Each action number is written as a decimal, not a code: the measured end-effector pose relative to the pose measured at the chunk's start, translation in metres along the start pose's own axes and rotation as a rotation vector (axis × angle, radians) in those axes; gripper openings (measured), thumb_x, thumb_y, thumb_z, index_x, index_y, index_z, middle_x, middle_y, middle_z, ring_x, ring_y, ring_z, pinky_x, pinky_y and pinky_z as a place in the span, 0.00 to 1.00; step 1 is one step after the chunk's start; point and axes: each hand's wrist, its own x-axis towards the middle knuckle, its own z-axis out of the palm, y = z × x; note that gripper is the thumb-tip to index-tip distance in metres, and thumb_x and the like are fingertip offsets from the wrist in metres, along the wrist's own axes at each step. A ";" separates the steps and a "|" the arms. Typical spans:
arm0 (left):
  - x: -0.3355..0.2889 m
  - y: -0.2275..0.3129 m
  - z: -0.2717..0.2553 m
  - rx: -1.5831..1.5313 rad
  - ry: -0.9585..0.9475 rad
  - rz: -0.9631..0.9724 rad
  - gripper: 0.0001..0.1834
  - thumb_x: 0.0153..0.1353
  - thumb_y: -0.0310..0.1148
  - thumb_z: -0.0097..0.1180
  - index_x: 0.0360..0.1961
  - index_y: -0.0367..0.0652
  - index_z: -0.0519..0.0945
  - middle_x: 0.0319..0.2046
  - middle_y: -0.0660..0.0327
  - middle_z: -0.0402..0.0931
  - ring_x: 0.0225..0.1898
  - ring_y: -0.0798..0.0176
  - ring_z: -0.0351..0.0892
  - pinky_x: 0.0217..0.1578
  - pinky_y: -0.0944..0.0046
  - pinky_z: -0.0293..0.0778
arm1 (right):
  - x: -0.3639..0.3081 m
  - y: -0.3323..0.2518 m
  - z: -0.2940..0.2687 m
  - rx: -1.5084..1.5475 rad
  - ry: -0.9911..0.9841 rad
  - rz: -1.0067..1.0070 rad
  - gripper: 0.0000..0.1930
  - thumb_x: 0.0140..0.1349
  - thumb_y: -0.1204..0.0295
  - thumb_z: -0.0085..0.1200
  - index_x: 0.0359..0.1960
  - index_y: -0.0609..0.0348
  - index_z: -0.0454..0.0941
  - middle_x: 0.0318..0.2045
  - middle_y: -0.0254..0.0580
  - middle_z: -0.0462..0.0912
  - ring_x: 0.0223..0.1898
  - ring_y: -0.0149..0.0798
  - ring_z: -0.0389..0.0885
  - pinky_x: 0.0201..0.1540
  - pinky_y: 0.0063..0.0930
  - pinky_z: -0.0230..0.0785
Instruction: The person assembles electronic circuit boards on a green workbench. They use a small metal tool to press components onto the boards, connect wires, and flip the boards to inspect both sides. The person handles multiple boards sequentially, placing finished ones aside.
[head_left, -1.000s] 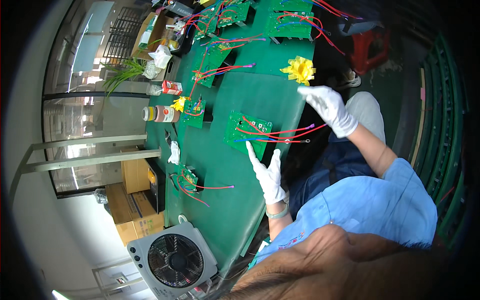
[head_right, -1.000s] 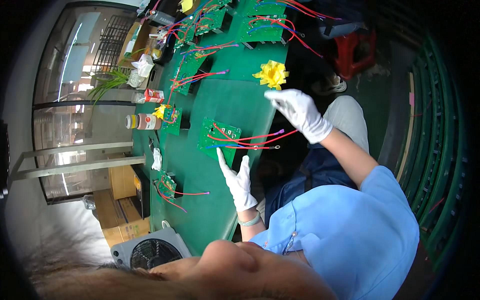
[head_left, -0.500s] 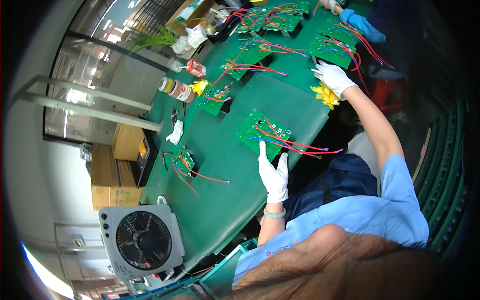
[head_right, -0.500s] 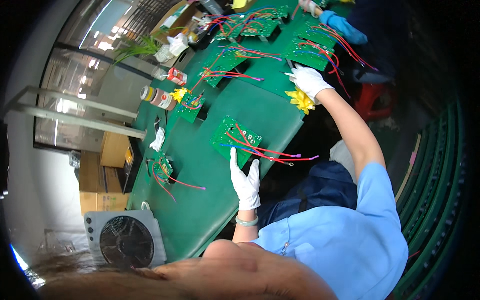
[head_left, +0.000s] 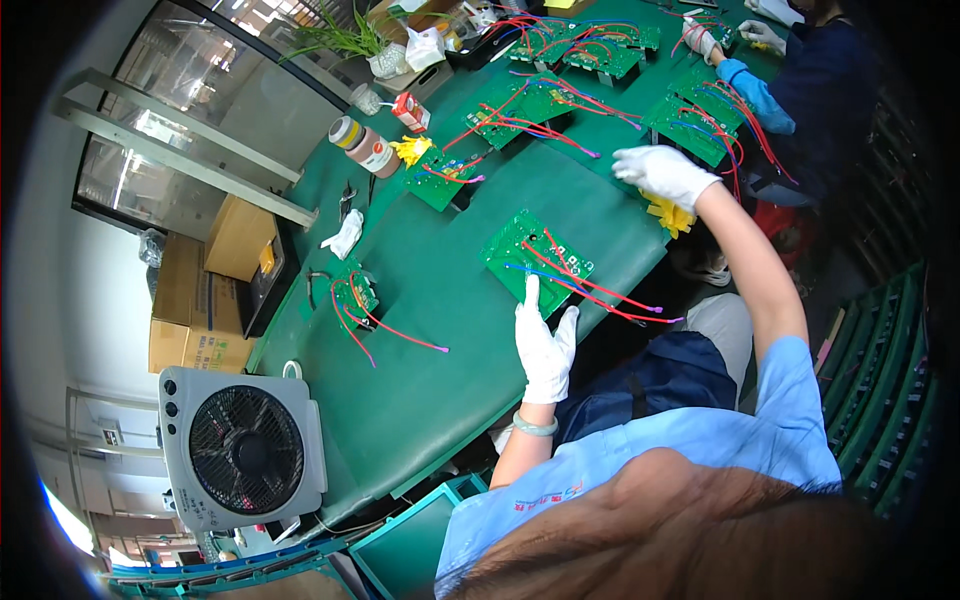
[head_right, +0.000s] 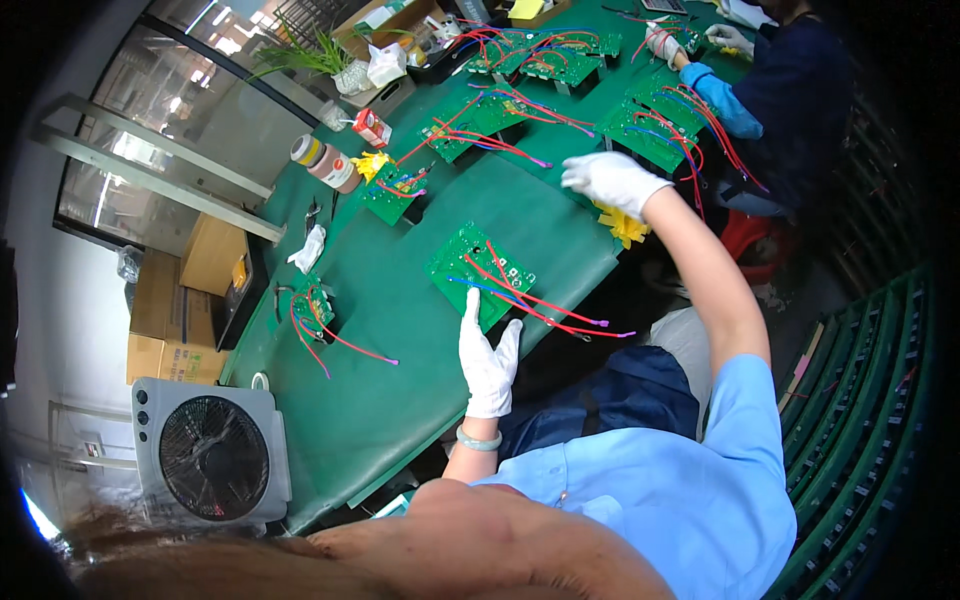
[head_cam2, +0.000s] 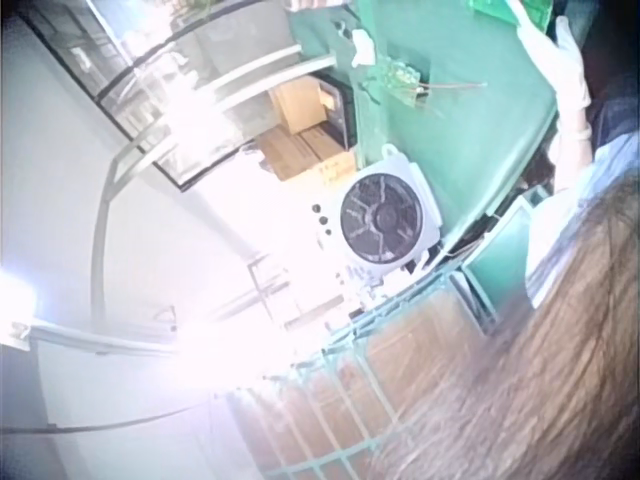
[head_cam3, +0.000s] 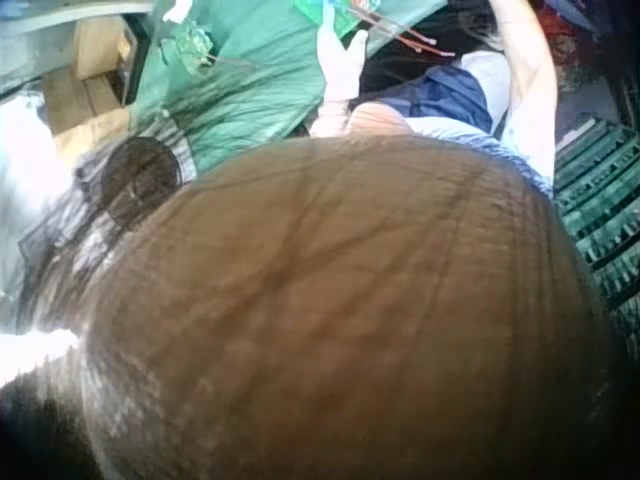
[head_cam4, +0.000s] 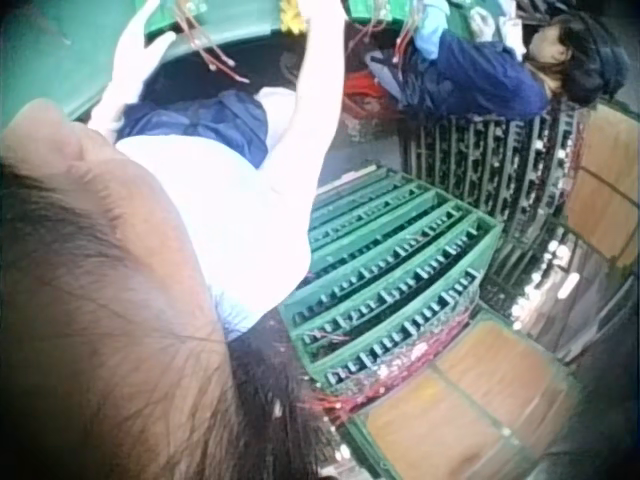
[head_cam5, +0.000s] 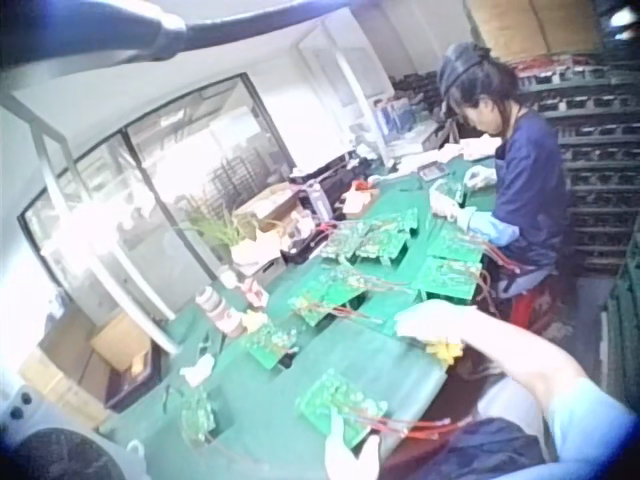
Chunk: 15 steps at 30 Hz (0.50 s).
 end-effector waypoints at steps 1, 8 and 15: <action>0.002 0.000 0.003 -0.008 -0.002 0.023 0.39 0.50 0.23 0.69 0.64 0.31 0.65 0.58 0.45 0.71 0.59 0.48 0.72 0.61 0.58 0.65 | 0.000 0.014 0.019 -0.124 -0.037 -0.148 0.14 0.64 0.62 0.50 0.45 0.55 0.80 0.47 0.45 0.82 0.52 0.47 0.78 0.54 0.36 0.71; -0.001 -0.002 -0.004 0.004 0.008 0.030 0.40 0.51 0.23 0.68 0.65 0.35 0.64 0.56 0.45 0.72 0.55 0.48 0.74 0.57 0.58 0.68 | -0.005 -0.023 0.034 -0.314 -0.212 -0.001 0.13 0.61 0.68 0.48 0.45 0.59 0.75 0.42 0.47 0.81 0.37 0.51 0.82 0.52 0.43 0.70; -0.003 -0.015 0.001 0.020 0.049 0.104 0.42 0.50 0.27 0.67 0.67 0.38 0.62 0.37 0.46 0.73 0.35 0.46 0.71 0.40 0.55 0.70 | -0.056 -0.081 -0.019 -0.375 -0.039 -0.131 0.19 0.61 0.64 0.53 0.52 0.57 0.76 0.45 0.48 0.83 0.51 0.50 0.80 0.64 0.51 0.59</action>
